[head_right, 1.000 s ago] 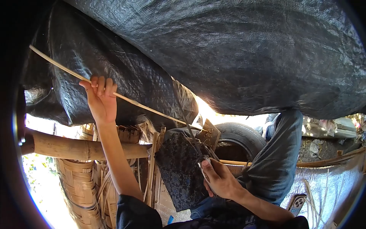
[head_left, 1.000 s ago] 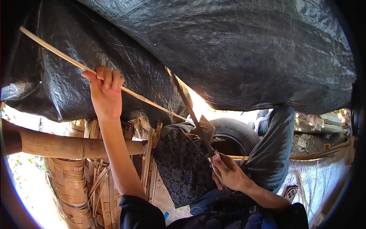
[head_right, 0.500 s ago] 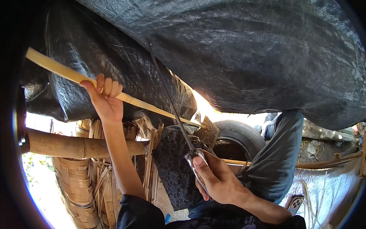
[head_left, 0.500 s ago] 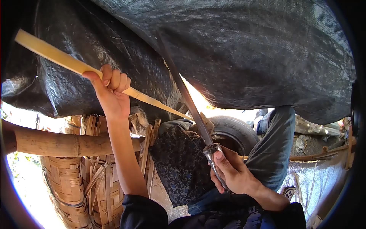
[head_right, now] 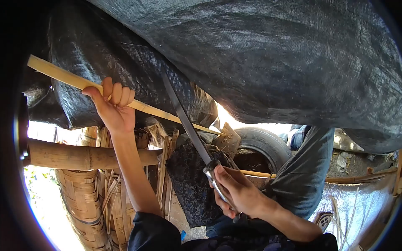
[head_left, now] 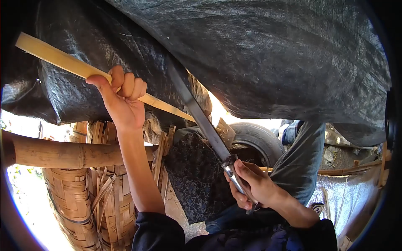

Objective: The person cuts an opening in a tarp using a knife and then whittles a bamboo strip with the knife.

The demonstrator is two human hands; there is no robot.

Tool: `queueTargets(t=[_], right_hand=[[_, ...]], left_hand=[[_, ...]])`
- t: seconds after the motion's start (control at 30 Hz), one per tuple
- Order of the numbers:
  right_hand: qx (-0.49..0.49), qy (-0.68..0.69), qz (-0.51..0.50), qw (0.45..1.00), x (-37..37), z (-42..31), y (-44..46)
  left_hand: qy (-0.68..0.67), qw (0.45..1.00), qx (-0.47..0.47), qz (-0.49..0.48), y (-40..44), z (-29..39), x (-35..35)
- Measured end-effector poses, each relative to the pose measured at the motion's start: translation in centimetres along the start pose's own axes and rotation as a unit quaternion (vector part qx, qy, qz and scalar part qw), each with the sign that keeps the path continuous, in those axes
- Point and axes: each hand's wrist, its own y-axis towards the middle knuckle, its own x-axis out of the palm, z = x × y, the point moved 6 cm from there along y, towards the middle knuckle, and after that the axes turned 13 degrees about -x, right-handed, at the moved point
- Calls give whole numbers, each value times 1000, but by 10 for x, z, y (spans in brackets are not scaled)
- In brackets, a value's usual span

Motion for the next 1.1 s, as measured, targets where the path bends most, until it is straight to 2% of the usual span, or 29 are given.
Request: queueTargets(t=[0.07,0.13,0.17,0.2,0.33,0.4,0.47,0.53,0.6,0.67,0.7,0.73,0.8,0.83,0.87,0.93,0.97,1.1], right_hand=[[-23,-26,14,999,4,-1,3],[20,44,20,999,2,15,11],[66,92,5,994,2,24,13],[62,92,4,994,1,19,11],[20,-2,13,1000,7,-8,2],[-34,-77,7,996,14,-20,-2],[-34,-71,14,997,13,-8,-2],[16,-99,-5,995,3,20,9],[-9,-106,25,994,-5,18,14],[14,-92,29,995,0,0,7],[-23,-108,32,993,3,-12,5],[-21,-111,32,993,5,-15,2],[-83,-108,40,990,7,-27,0],[-76,-89,49,992,9,-19,2],[-35,-113,42,992,0,0,7],[-24,-195,48,979,-5,24,17],[24,-141,59,988,-11,26,15],[-27,-115,33,992,-7,1,5]], left_hand=[[-6,1000,-3,-15,1,-1,2],[-10,1000,-7,-28,0,-1,2],[-10,1000,-5,-1,-2,0,1],[-11,1000,-5,25,-3,0,-1],[-3,1000,-7,7,-3,0,-2],[-2,1000,-5,16,0,0,-4],[-11,1000,-3,-7,-1,-1,1],[-20,999,-2,-34,-2,-1,6],[-9,999,5,-43,0,-1,4],[6,999,3,-33,0,0,4],[15,1000,-7,-11,1,-1,1],[24,1000,-11,9,2,0,-1],[23,1000,-6,7,0,1,-1],[25,1000,-7,4,-1,0,0],[24,1000,-7,2,-2,-1,1],[5,1000,5,-26,0,-3,10],[5,999,7,-34,3,-1,13],[16,1000,-13,-8,1,-4,5]])
